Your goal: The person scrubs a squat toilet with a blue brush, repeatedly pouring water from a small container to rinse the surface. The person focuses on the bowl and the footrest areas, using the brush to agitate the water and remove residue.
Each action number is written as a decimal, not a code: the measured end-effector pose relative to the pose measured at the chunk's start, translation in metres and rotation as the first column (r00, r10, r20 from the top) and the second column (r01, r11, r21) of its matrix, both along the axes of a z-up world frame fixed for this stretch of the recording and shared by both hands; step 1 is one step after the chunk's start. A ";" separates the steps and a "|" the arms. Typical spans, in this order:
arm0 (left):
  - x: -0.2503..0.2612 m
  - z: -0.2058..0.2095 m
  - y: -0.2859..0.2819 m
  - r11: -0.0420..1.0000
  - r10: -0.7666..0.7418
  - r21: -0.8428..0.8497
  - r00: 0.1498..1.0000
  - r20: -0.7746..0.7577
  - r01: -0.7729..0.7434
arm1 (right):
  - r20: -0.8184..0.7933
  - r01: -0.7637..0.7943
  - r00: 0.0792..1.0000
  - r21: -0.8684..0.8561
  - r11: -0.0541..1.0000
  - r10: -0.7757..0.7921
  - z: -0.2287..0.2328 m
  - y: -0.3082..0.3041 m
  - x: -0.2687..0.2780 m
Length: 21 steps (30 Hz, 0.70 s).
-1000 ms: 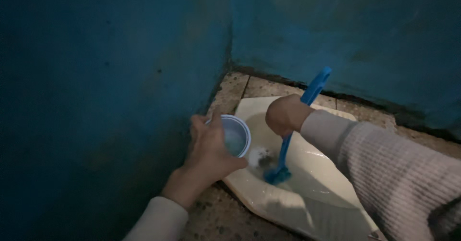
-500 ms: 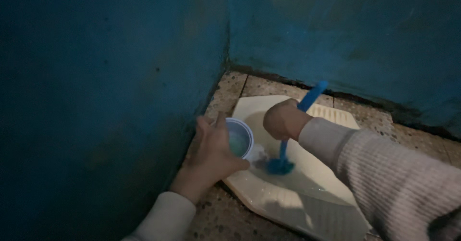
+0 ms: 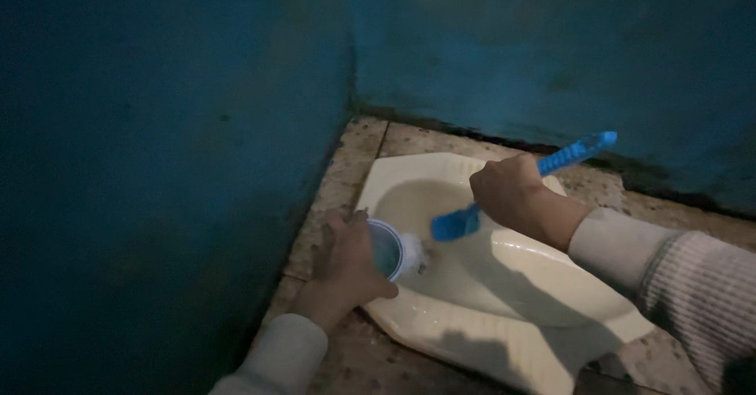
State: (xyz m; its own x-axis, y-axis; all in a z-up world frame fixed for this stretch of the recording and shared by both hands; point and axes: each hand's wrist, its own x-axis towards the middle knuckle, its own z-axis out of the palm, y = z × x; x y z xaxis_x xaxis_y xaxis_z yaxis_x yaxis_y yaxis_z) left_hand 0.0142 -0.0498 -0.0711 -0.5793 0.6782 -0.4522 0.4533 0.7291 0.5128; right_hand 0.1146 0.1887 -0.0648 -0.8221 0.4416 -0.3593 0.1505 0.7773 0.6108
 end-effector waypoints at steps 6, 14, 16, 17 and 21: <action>0.000 -0.016 0.006 0.988 -0.115 -0.120 0.987 -0.109 0.102 | -0.117 0.057 0.991 -0.078 0.995 -0.065 0.007 -0.003 0.007; -0.003 -0.007 0.015 0.923 -0.237 -0.332 0.967 -0.089 0.196 | -0.188 0.236 0.940 -0.248 0.940 -0.286 0.061 -0.016 0.009; -0.004 0.007 0.017 0.934 -0.227 -0.300 0.971 -0.081 0.193 | -0.274 0.226 0.910 -0.304 0.925 -0.312 0.078 -0.015 0.017; -0.003 0.014 0.017 0.956 -0.207 -0.234 0.972 -0.113 0.176 | -0.280 0.257 0.895 -0.310 0.915 -0.346 0.084 -0.014 0.020; -0.002 0.029 0.051 0.993 -0.071 0.079 0.985 -0.158 0.084 | -0.329 0.326 0.841 -0.324 0.888 -0.430 0.087 0.008 0.034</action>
